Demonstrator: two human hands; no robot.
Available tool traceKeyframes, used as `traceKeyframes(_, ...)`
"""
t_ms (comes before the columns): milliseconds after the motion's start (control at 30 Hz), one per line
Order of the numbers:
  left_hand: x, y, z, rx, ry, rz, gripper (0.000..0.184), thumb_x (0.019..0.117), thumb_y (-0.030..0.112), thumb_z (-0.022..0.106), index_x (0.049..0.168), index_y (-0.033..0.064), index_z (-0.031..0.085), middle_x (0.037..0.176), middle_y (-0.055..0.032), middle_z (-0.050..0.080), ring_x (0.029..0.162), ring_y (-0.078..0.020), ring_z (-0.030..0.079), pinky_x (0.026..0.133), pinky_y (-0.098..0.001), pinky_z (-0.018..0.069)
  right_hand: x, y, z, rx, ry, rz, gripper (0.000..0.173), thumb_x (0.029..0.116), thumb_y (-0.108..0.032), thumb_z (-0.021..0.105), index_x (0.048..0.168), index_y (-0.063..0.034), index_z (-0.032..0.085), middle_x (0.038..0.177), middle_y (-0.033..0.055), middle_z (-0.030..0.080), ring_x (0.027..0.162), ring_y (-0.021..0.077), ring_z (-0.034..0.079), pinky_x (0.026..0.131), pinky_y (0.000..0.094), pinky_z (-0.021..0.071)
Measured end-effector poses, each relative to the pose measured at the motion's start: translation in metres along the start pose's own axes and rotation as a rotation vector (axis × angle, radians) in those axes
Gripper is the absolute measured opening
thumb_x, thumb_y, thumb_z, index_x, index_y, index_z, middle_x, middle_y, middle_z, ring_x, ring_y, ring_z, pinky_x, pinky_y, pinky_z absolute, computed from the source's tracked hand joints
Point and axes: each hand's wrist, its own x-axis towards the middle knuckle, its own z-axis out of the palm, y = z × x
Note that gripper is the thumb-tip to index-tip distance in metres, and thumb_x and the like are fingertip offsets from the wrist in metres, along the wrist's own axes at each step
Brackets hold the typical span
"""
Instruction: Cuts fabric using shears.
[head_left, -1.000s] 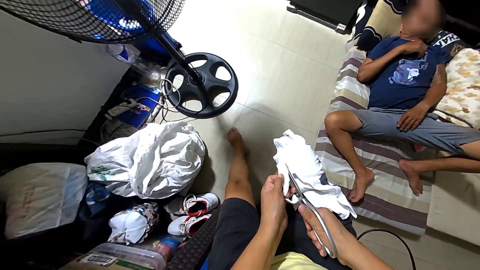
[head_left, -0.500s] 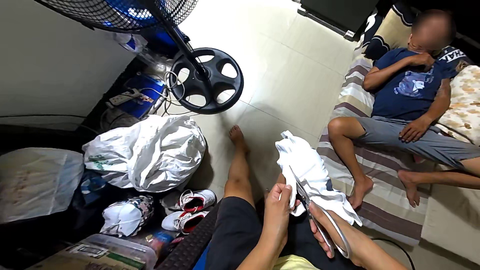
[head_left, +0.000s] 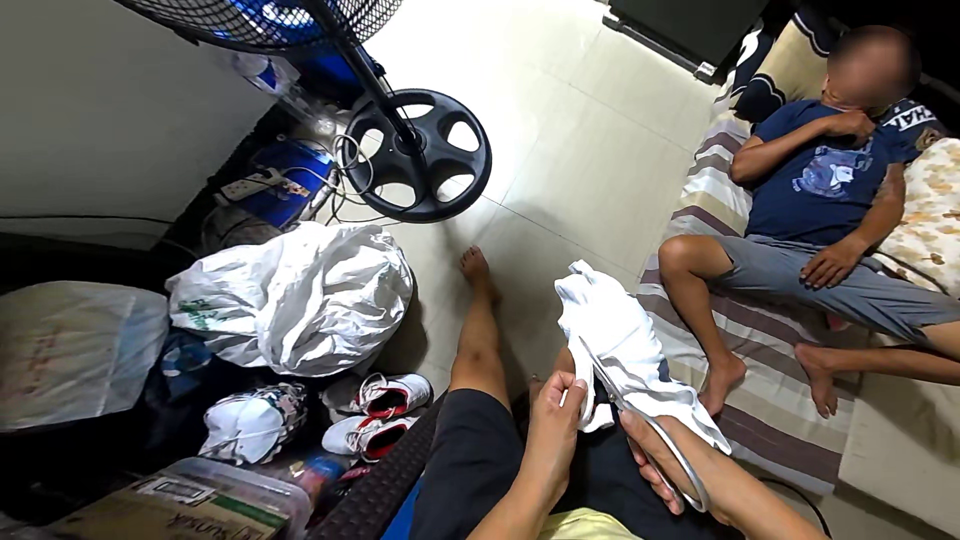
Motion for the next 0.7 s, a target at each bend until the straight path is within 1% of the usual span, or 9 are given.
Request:
traceKeyframes(133, 0.014, 0.004, -0.004, 0.044, -0.036, -0.030, 0.013, 0.1004, 0.005, 0.058, 0.087, 0.0038, 0.060, 0.073, -0.0017, 0.059, 0.064, -0.0080, 0.056, 0.061, -0.0224, 0.0481, -0.018, 0.007, -0.013, -0.092, -0.080, -0.040, 0.057, 0.1034, -0.064, 0.033, 0.087, -0.0144, 0.055, 0.062, -0.0071, 0.052, 0.050, 0.0042, 0.053, 0.050, 0.0208, 0.0471)
traceKeyframes(233, 0.024, 0.013, -0.002, 0.020, -0.088, -0.113, 0.005, 0.0975, -0.001, 0.059, 0.094, 0.0023, 0.057, 0.078, -0.0034, 0.060, 0.067, -0.0101, 0.059, 0.064, -0.0258, 0.0521, -0.043, 0.012, -0.030, -0.267, -0.081, -0.194, 0.061, 0.0960, -0.072, 0.041, 0.083, -0.0142, 0.058, 0.063, -0.0087, 0.052, 0.052, 0.0027, 0.051, 0.050, 0.0217, 0.0446)
traceKeyframes(300, 0.029, 0.015, 0.000, 0.003, -0.131, -0.145, 0.009, 0.0959, -0.004, 0.059, 0.101, 0.0021, 0.056, 0.080, -0.0031, 0.061, 0.069, -0.0099, 0.061, 0.066, -0.0263, 0.0537, -0.056, 0.013, -0.040, -0.321, -0.003, -0.356, 0.064, 0.0911, -0.077, 0.048, 0.084, -0.0139, 0.059, 0.063, -0.0109, 0.052, 0.052, -0.0002, 0.051, 0.049, 0.0197, 0.0437)
traceKeyframes(367, 0.031, 0.014, 0.001, -0.001, -0.165, -0.134, 0.013, 0.0950, -0.005, 0.057, 0.106, 0.0027, 0.056, 0.082, -0.0023, 0.061, 0.071, -0.0091, 0.061, 0.066, -0.0261, 0.0532, -0.056, 0.008, -0.040, -0.395, 0.256, -0.489, 0.064, 0.0901, -0.075, 0.053, 0.086, -0.0122, 0.062, 0.063, -0.0106, 0.051, 0.053, -0.0011, 0.049, 0.050, 0.0204, 0.0429)
traceKeyframes(433, 0.032, 0.013, 0.002, 0.029, -0.167, -0.102, 0.012, 0.0942, -0.003, 0.055, 0.105, 0.0025, 0.058, 0.083, -0.0019, 0.060, 0.071, -0.0084, 0.059, 0.066, -0.0254, 0.0508, -0.036, -0.002, -0.035, -0.546, 0.586, -0.538, 0.052, 0.0917, -0.058, 0.061, 0.090, -0.0061, 0.065, 0.067, -0.0019, 0.054, 0.058, 0.0078, 0.052, 0.055, 0.0290, 0.0449)
traceKeyframes(467, 0.032, 0.012, 0.003, 0.043, -0.164, -0.090, 0.012, 0.0940, -0.003, 0.055, 0.103, 0.0022, 0.060, 0.084, -0.0020, 0.061, 0.071, -0.0083, 0.059, 0.065, -0.0251, 0.0507, -0.021, -0.005, -0.033, -0.603, 0.701, -0.546, 0.049, 0.0901, -0.050, 0.068, 0.092, -0.0018, 0.066, 0.072, 0.0056, 0.059, 0.063, 0.0166, 0.057, 0.058, 0.0375, 0.0486)
traceKeyframes(533, 0.032, 0.015, 0.004, 0.049, -0.158, -0.073, 0.011, 0.0956, 0.000, 0.055, 0.102, 0.0017, 0.063, 0.085, -0.0024, 0.062, 0.073, -0.0086, 0.060, 0.067, -0.0254, 0.0517, 0.003, -0.005, -0.028, -0.619, 0.766, -0.525, 0.044, 0.0875, -0.039, 0.077, 0.099, 0.0033, 0.068, 0.086, 0.0155, 0.065, 0.075, 0.0290, 0.064, 0.069, 0.0505, 0.0531)
traceKeyframes(600, 0.034, 0.019, 0.004, 0.035, -0.127, -0.047, 0.014, 0.1007, 0.006, 0.051, 0.099, 0.0025, 0.064, 0.081, -0.0010, 0.061, 0.071, -0.0081, 0.059, 0.067, -0.0254, 0.0510, 0.014, -0.001, -0.021, -0.633, 0.793, -0.540, 0.033, 0.0854, -0.026, 0.078, 0.097, 0.0032, 0.068, 0.090, 0.0164, 0.067, 0.079, 0.0304, 0.065, 0.070, 0.0519, 0.0527)
traceKeyframes(700, 0.039, 0.029, 0.010, 0.037, -0.044, -0.059, 0.033, 0.1086, 0.026, 0.046, 0.091, 0.0055, 0.065, 0.077, 0.0005, 0.060, 0.071, -0.0074, 0.059, 0.068, -0.0256, 0.0504, 0.019, 0.008, -0.019, -0.640, 0.856, -0.652, 0.020, 0.0822, -0.014, 0.072, 0.094, 0.0024, 0.069, 0.085, 0.0136, 0.067, 0.073, 0.0259, 0.065, 0.065, 0.0458, 0.0538)
